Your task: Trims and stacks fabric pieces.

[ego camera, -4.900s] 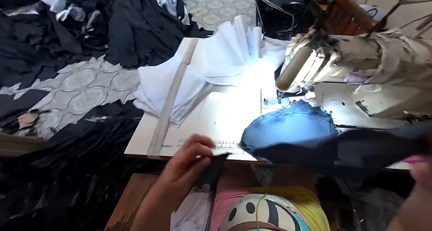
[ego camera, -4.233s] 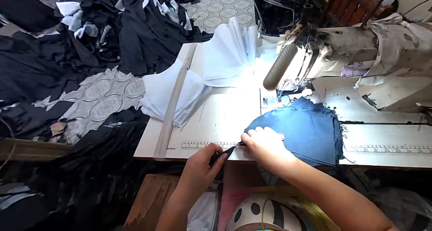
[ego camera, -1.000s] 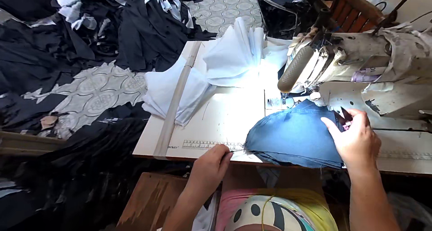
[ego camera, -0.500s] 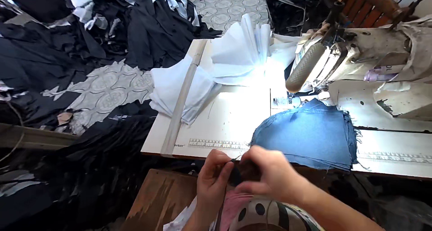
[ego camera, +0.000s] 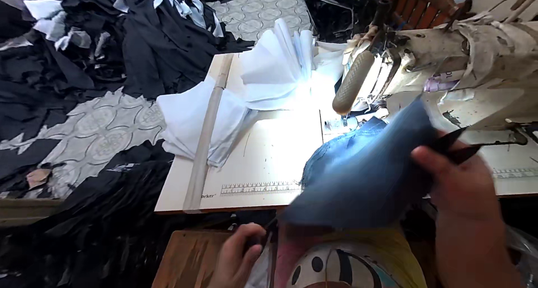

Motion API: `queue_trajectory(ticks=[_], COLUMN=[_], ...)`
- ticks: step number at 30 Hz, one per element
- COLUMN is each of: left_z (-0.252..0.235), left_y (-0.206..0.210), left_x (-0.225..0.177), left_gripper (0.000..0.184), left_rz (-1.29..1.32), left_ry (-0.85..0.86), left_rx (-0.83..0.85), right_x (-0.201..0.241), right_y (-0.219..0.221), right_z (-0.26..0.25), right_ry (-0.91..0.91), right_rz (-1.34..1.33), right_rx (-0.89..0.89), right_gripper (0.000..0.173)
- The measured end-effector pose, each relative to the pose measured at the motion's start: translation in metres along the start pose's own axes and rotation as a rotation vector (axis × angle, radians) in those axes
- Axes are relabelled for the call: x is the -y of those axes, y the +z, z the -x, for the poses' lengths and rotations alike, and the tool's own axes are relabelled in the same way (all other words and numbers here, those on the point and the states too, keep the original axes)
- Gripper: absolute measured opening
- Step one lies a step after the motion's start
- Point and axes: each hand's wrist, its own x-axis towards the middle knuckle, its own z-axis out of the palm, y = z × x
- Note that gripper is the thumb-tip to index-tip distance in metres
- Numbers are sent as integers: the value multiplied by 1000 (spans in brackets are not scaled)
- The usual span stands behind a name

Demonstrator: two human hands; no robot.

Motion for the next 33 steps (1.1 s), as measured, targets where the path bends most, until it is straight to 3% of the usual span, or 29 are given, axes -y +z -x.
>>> queue_trajectory(ticks=[2, 4, 6, 9, 10, 13, 17, 18, 20, 21, 23, 25, 27, 30, 33], left_z=[-31, -60, -78, -83, -82, -76, -76, -75, -71, -69, -62, -59, -64, -75, -57], left_y=[-19, -20, -6, 19, 23, 26, 28, 30, 32, 31, 26, 20, 24, 41, 56], left_x=[-20, -21, -13, 1, 4, 1, -12, -15, -17, -16, -11, -13, -22, -25, -22], left_gripper=[28, 27, 33, 28, 27, 30, 31, 31, 32, 31, 26, 19, 20, 25, 35], left_rz=[-11, -177, -469, -630, -634, -638, -650, -644, -610, -560, -289, 81, 323, 488, 558], left_ry=[249, 366, 307, 103, 86, 100, 150, 152, 162, 172, 169, 198, 284, 340, 111], left_rx=[-30, -71, -72, 94, 95, 41, -5, -8, -33, -65, -107, -47, -9, -80, 82], right_x=[-6, -21, -44, -68, -69, -49, -51, -57, -61, -62, -66, -70, -66, -68, -44], right_y=[-28, -52, -72, -78, -72, -35, 74, 94, 113, 113, 97, 87, 96, 113, 96], right_z=[-8, -9, -4, 5, 10, 13, 19, 21, 14, 9, 13, 21, 31, 41, 33], right_ry=[7, 68, 247, 559, 531, 165, -276, -228, 74, 161, 3, -192, -185, -207, -221], right_rz=[65, 216, 582, 1039, 1120, 1206, 1022, 1002, 1029, 1016, 874, 525, 215, 66, -110], right_rx=[-145, -223, -181, 69, 33, -75, 326, 503, 878, 947, 761, 563, 575, 487, 367], right_gripper=[8, 13, 10, 41, 44, 51, 33, 30, 36, 39, 41, 42, 42, 18, 14])
